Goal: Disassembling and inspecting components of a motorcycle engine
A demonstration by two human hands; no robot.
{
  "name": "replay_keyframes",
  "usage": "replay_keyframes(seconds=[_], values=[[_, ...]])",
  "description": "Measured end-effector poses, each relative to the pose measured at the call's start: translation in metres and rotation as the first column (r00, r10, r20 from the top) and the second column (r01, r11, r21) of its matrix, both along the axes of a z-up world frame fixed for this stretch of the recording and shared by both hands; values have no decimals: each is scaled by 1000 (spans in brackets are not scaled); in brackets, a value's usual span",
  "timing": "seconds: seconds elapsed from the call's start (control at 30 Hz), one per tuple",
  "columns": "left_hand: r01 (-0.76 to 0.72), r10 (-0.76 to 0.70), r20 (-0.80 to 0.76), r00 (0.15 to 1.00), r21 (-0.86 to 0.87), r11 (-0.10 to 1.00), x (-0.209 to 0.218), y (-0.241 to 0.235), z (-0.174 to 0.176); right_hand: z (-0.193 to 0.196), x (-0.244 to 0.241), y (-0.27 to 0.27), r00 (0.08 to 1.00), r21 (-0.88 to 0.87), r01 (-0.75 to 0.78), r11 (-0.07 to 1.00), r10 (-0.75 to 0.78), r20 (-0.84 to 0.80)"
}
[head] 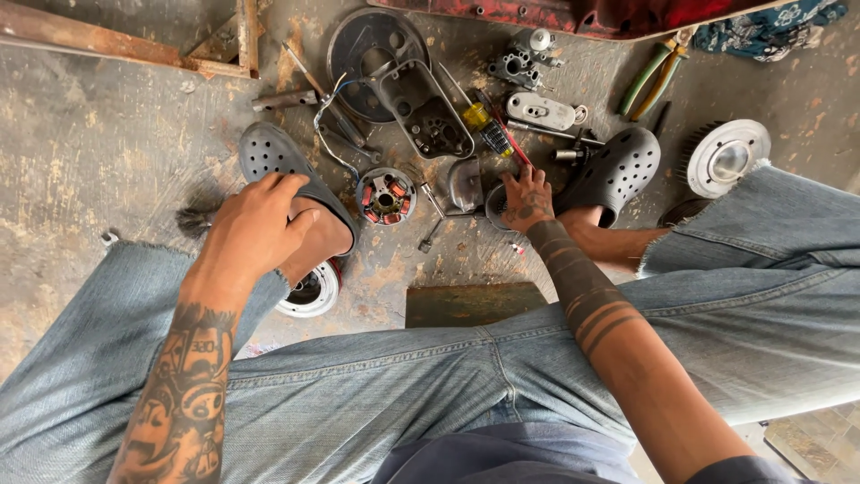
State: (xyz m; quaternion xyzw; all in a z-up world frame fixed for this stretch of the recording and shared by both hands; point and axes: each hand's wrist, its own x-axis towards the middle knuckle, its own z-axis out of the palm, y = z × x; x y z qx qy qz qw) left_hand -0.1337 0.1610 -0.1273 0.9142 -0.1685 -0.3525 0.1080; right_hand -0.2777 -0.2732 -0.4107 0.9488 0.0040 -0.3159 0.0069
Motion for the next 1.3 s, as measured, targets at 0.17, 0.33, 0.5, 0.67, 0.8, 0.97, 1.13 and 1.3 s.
replay_keyframes(seconds=[0.17,0.33,0.5,0.67,0.8,0.97,1.13,1.3], values=[[5,-4,-18,1000,18,1000,2,-4,6,0,0,1,1000,18,19,1000,-19,15],[18,-18,-32,999,19,1000,4,-6,10,-1,1,1,1000,13,14,1000,-14,-1],[-4,3,-24,1000,-8,1000,5,-9,15,-19,-1,-3,999,21,14,1000,-13,-40],[16,-17,-45,999,-19,1000,8,-6,11,-9,0,0,999,23,18,1000,-17,-51],[9,-8,-53,999,20,1000,7,-10,14,10,5,2,998,87,38,995,-33,-60],[8,-7,-10,1000,72,997,9,-25,17,9,3,7,998,64,54,996,-56,26],[29,-34,48,998,113,993,17,-48,25,11,0,6,997,56,18,998,-23,78],[76,-84,64,994,121,990,26,-63,30,29,3,9,994,109,78,991,-86,73]])
